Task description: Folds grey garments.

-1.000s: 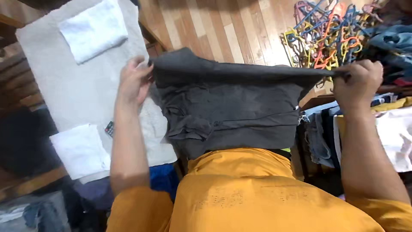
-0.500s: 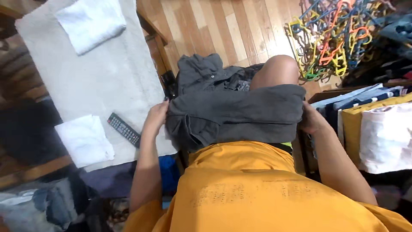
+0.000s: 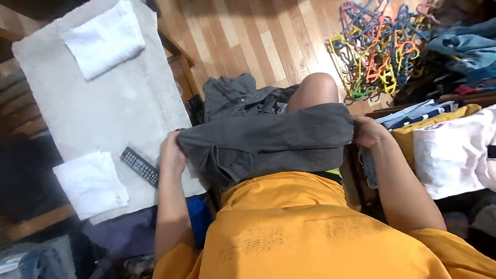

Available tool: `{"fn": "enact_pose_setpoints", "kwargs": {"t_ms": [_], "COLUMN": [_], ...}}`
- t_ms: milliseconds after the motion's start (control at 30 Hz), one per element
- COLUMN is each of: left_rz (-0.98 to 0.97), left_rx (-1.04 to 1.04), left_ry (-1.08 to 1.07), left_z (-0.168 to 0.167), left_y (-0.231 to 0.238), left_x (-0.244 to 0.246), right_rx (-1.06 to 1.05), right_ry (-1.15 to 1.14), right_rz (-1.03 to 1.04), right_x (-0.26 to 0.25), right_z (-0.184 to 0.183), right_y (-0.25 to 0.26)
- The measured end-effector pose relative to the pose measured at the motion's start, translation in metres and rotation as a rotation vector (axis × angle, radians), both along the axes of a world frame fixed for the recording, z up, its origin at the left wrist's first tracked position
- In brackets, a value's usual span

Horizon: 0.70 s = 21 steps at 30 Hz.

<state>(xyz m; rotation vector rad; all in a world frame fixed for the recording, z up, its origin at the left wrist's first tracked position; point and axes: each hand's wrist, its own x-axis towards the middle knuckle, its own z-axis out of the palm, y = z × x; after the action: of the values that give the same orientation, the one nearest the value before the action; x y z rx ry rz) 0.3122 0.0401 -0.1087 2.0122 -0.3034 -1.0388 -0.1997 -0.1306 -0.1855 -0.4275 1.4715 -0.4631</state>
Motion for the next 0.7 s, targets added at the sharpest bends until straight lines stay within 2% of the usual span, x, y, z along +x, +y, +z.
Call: {"fn": "enact_pose_setpoints", "kwargs": {"t_ms": [167,333,433,500,567,633,700], "left_rz": [0.170,0.250,0.268,0.266,0.286,0.299,0.293], "left_rx": [-0.135,-0.227,-0.272,-0.286,-0.269,-0.252,-0.234], "left_ry": [0.139,0.121,0.069,0.052,0.028,0.008,-0.003], "left_z": [0.016,0.006,0.003,0.002,0.005,0.005,0.005], "left_y": [0.004,0.003,0.004,0.005,0.002,0.000,0.000], "left_x": [0.003,0.009,0.008,0.005,-0.001,-0.001,0.000], "right_rx": [-0.152,-0.259,-0.323,-0.386,-0.380,-0.193,-0.070], "right_ry": [-0.122,-0.054,0.075,0.164,0.159,0.079,0.016], "right_rz": [-0.002,-0.290,-0.334,-0.271,-0.076,0.062,0.067], "right_x": [-0.027,-0.031,-0.013,0.000,0.010,0.021,0.029], "right_z": [-0.005,0.003,-0.004,-0.012,-0.017,-0.019,-0.019], "right_y": [-0.005,-0.029,-0.038,-0.033,-0.012,0.018,0.041]}}
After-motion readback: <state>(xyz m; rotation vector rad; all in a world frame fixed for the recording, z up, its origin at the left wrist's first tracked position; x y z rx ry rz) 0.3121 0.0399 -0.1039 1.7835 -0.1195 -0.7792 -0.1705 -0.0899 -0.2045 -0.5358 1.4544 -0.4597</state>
